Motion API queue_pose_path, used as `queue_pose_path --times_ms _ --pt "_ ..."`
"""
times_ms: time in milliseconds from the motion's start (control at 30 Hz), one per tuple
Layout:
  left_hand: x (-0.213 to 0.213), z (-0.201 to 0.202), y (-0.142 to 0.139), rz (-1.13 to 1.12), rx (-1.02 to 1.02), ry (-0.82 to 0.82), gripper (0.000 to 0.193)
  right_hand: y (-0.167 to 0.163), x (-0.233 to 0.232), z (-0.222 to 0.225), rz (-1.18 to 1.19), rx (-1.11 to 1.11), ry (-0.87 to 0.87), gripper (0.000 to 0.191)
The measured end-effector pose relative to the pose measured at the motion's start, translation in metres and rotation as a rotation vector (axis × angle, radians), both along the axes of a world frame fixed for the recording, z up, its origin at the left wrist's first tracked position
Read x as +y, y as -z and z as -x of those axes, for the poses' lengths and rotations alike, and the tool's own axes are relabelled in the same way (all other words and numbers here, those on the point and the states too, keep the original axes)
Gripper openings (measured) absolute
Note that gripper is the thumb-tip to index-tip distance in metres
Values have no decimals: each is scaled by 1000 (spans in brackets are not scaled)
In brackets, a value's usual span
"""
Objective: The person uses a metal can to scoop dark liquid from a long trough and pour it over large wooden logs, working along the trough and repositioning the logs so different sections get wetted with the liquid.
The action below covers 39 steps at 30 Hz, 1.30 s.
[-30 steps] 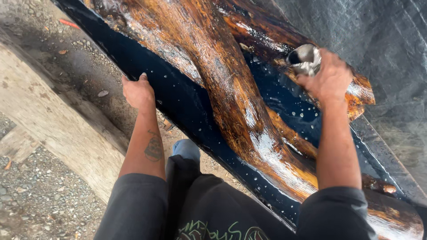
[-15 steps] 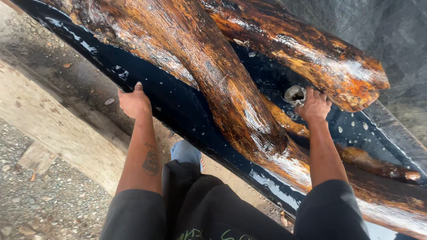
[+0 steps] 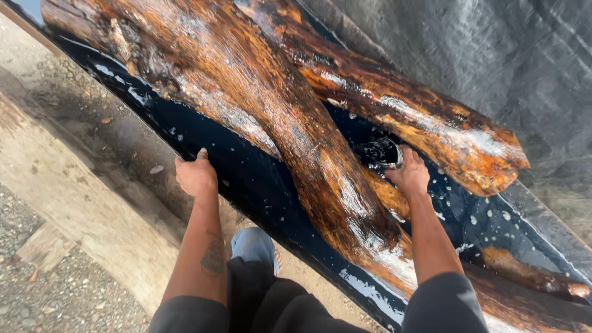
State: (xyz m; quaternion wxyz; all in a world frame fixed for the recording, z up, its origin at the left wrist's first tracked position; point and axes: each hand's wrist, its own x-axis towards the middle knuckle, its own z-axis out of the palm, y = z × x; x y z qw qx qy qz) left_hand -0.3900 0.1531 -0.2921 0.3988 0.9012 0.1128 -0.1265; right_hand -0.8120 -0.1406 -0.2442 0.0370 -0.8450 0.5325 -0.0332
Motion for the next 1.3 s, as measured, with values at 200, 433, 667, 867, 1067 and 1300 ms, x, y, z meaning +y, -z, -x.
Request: queue_pose_path --times_ms 200,433,667,867,1067,1300 --pt "1 -2 0 -1 -27 2 64 -16 34 23 18 -460 6 82" --pt "6 4 -1 80 -38 10 68 -92 20 21 196 -386 28 85" --pt "6 1 -11 61 29 -2 73 -174 8 -20 131 -210 111 82" --pt "8 0 -15 57 25 -9 78 -203 -8 -64 64 -43 98 80" --pt "9 -2 -24 75 63 -8 76 -207 -15 -118 118 83 -53 80" --pt "13 -1 -36 106 42 6 68 -203 -15 -178 156 165 -170 87"
